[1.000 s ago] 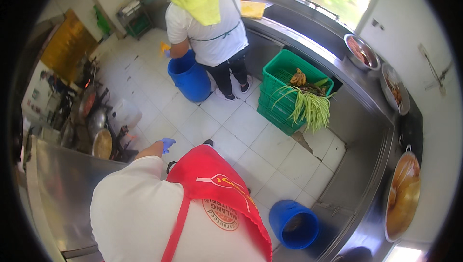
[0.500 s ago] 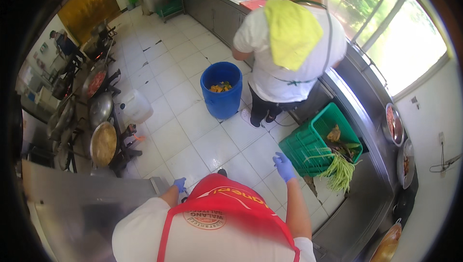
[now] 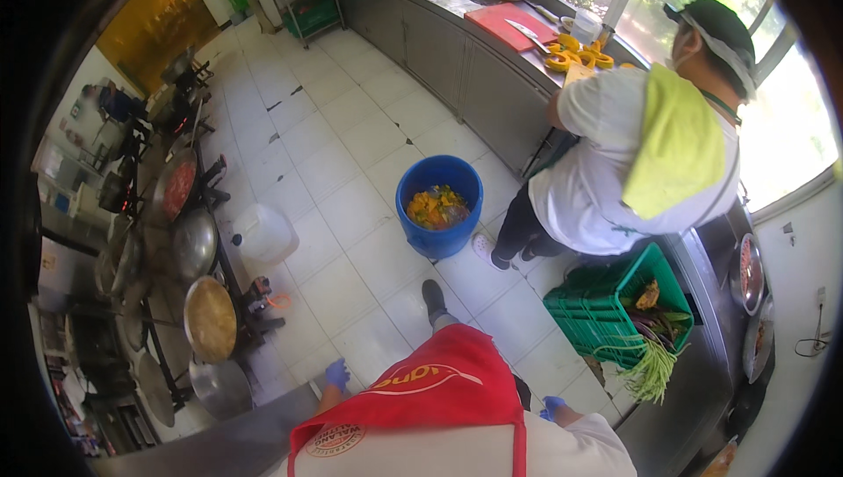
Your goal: The person stirs a large pot of simmering food with a wooden spoon, then washes the spoon and moves to a prep counter. They peel and chop a yellow squash into cubes on a red cutting board while another worker peels squash nearby.
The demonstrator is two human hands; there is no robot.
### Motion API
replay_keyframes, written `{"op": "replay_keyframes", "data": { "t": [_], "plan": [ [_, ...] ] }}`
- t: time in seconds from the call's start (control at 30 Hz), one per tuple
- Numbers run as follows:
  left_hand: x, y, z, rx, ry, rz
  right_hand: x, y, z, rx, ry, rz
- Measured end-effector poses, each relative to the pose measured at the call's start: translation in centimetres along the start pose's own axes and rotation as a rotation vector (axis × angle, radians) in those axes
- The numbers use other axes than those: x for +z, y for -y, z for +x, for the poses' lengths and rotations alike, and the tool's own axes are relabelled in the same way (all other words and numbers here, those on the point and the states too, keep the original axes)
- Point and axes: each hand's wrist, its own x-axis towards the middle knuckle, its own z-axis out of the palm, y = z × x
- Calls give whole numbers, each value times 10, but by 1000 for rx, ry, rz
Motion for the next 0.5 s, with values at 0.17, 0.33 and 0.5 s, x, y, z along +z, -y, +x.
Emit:
{"op": "replay_keyframes", "data": {
  "t": [0.17,0.33,0.5],
  "plan": [
    [-15,-36,8,-200,-51,175,46,146,6,78,79,186],
    [-20,-143,66,-41,29,151,195,422,-54,-602,-49,-385],
    [-15,-240,139,-25,-1,210,323,689,-273,-1306,99,-205]
  ]
}}
